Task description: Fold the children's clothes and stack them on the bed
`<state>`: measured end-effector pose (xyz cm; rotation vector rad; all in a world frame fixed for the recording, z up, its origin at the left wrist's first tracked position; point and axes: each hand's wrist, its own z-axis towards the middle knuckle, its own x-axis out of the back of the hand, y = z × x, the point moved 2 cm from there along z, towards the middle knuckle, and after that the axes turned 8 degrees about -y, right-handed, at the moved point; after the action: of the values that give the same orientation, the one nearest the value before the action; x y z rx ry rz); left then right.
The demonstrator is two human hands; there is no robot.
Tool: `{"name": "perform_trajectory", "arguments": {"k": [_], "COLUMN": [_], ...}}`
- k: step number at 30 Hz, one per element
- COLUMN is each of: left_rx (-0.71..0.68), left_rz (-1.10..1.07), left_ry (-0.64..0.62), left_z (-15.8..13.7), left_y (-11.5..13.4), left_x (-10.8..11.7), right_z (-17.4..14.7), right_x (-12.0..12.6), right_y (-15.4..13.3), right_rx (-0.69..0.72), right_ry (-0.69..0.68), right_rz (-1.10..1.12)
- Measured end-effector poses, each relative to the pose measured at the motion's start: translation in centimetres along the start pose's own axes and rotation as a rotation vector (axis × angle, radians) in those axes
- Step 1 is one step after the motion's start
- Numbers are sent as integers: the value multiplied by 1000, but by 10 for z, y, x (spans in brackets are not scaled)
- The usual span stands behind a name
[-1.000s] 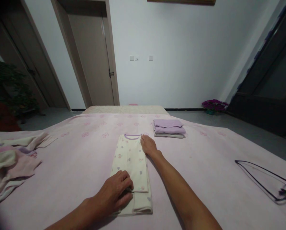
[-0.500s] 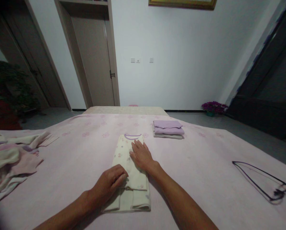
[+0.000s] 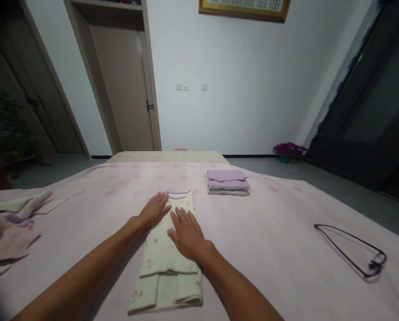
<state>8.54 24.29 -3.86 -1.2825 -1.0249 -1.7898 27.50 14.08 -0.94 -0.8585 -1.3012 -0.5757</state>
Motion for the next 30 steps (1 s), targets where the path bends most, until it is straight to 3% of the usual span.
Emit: {"name": "perform_trajectory", "arguments": {"k": [5,11,14,17,23,26,30], "left_rx": [10,68,105,17,-200,-248,-195], "left_rz": [-52,-165,-219,-335,-399,-306,-184], "left_ry": [-23,69,139,160,-68,-88,-96], "left_z": [1,-13,-42,-85,-159,-174,-175], "left_y": [-13,-10,8,39,96,107,112], "left_x": [-12,0,18,42,63,63,66], "right_z": [0,0,0,0,-1,-10,-31], "right_x": [-4,-6,-7,-8,-7,-2,0], "right_y": [3,5,6,7,4,-1,-6], "right_rx": [14,20,13,10,36,79,164], "right_ry": [30,53,79,102,214,289,362], "right_rz": [2,18,31,35,12,21,116]}}
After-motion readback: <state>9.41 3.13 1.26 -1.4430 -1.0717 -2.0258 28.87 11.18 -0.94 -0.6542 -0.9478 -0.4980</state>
